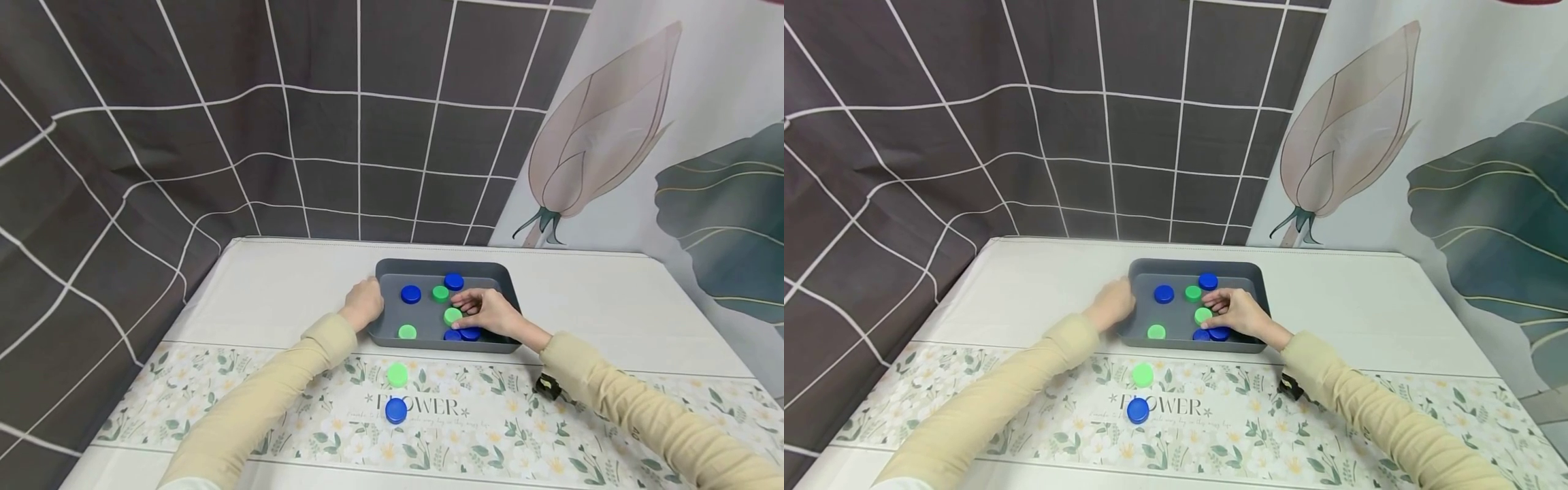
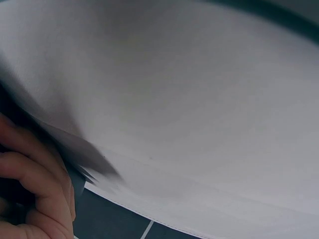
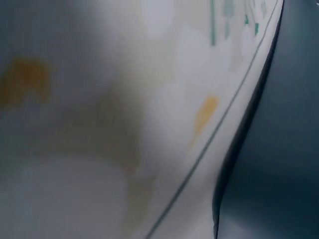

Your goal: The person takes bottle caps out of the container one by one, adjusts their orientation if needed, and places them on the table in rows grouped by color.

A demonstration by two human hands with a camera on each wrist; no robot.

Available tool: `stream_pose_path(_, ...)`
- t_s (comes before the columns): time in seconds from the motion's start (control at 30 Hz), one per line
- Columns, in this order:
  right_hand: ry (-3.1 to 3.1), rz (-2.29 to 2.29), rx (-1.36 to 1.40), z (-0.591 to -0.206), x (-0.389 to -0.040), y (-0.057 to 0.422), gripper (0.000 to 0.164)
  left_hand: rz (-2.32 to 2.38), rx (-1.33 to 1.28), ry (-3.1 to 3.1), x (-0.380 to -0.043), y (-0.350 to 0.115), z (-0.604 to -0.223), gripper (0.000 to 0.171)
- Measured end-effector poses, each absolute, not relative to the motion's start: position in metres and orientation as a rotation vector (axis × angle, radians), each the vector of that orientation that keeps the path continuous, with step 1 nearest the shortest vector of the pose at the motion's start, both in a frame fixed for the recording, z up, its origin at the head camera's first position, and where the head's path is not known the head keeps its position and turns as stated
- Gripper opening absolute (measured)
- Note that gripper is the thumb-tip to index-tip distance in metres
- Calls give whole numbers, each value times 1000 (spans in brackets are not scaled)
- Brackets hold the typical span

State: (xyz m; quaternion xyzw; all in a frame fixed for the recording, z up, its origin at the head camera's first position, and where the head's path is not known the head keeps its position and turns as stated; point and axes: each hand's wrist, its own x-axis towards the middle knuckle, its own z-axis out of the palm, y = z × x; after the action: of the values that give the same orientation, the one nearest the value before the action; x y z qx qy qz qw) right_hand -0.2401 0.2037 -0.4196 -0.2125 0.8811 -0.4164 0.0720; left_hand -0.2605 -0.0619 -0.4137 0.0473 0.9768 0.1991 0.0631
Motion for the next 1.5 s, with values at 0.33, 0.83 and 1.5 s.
stream_pose_path(0.33,2669,-1226,-633,-424,-241,204,45,601,142,2949,-261,-62,-414,29)
stream_pose_path(0.83,2704,-1163,-606,-425,-240,202,37,598,139,2934,-260,-62,-413,29)
stream_pose_path(1.5,2654,-1339,-624,-423,-237,203,35,579,133,2943,-261,-62,-413,31)
